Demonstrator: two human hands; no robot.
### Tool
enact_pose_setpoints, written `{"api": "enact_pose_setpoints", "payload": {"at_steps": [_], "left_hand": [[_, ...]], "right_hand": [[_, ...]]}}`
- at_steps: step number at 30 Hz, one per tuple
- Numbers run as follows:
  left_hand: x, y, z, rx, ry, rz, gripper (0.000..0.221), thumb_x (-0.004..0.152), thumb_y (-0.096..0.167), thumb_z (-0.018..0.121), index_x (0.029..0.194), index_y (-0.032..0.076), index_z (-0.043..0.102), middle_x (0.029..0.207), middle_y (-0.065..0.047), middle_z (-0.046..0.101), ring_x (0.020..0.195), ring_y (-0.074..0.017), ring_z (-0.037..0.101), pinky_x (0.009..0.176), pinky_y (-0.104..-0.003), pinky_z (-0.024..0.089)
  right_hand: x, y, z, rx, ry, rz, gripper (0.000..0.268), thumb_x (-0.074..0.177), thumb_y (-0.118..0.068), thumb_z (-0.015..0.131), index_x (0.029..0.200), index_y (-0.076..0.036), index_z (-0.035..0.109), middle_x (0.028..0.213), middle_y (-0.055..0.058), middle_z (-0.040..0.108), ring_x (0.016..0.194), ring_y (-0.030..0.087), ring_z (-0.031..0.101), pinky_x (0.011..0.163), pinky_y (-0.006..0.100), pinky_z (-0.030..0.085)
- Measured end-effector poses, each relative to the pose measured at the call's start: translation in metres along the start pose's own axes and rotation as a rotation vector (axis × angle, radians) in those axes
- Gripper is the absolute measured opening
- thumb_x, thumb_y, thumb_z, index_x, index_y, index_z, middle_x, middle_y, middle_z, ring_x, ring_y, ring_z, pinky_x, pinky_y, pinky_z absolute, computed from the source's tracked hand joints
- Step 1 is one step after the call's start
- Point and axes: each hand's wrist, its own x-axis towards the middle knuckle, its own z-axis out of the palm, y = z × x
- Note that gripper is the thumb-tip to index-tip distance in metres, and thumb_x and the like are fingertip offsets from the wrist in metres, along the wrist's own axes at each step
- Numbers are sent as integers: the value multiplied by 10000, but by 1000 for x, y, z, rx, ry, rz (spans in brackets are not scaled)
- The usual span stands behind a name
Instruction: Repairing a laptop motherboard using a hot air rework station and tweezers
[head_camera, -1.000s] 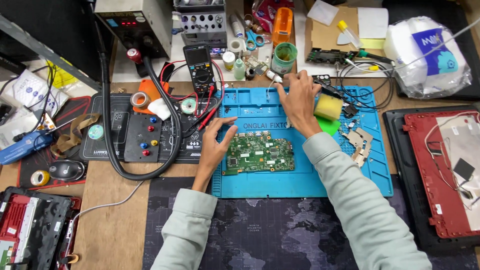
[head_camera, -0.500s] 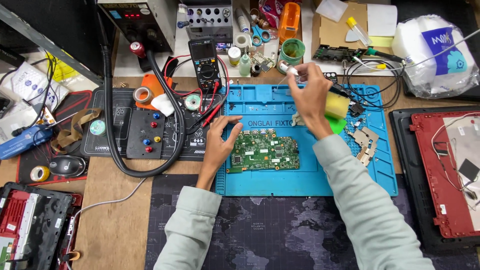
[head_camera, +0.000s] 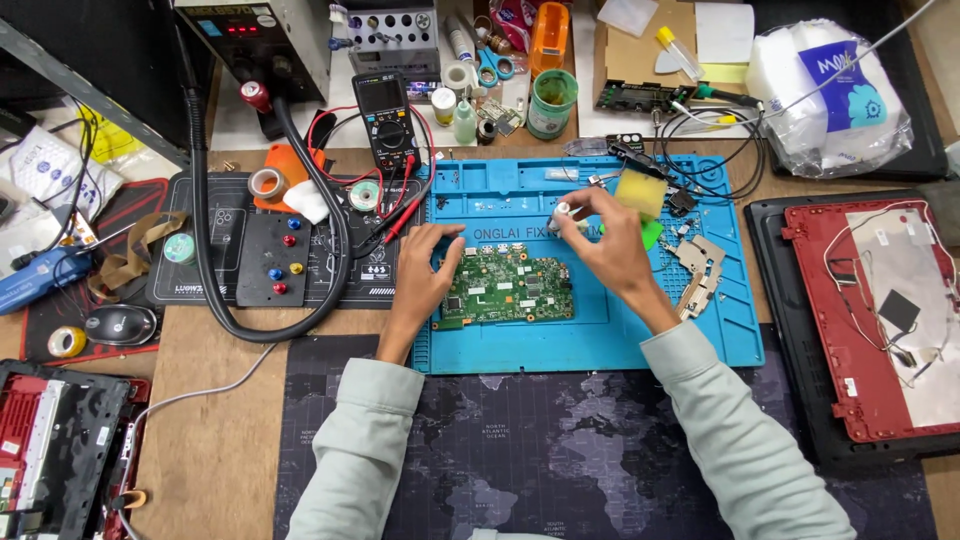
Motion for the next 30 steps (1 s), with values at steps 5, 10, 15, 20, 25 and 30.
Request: {"api": "enact_pose_setpoints", "payload": {"at_steps": [5,10,15,20,25,30], "left_hand": [[-14,22,-19,23,-51,-9,269,1046,238,603,1253,87,685,1123,-154,691,1176,-339,601,1038,-466,411],[-26,27,-42,137,-157,-64,599,960,447,673,1369,18,588,1388,-280,550,1440,-478,368,1191,-653,233],[-31,11,-42,300,-373,-51,1159,616,734,844,1505,104,447,1581,-292,302,1514,-503,179,1240,-616,71],[-36,4,-39,264,-350,-37,1105,623,723,857,1479,159,448,1578,-264,297,1515,-495,171,1242,-603,59],[-42,-7,-34,297,-299,-14,1145,580,735,870,1504,255,394,1583,-195,312,1520,-447,202,1256,-542,77],[-41,-7,-33,280,-264,-8,1148,559,725,890,1497,285,395,1585,-186,332,1517,-435,228,1261,-532,91]], "right_hand": [[-9,-8,5,-199,-16,12,226,966,-221,744,1178,-154,701,1042,24,712,931,198,688,961,435,408],[-21,-8,4,-355,-17,19,268,981,-267,740,1226,-181,674,1127,-3,636,1023,214,618,989,482,352],[-41,-12,10,-5,114,0,177,993,-169,714,1116,-70,635,1064,145,701,1003,307,673,1006,533,400],[-62,-17,13,10,122,26,171,970,-142,718,1112,-113,628,1061,63,744,1039,257,712,994,449,435],[-66,-5,17,59,192,63,160,1048,-177,643,1160,-77,585,1017,120,689,960,256,667,960,463,459],[-63,-10,16,148,234,96,158,1109,-193,545,1172,-55,585,959,141,670,918,236,656,928,437,492]]}}
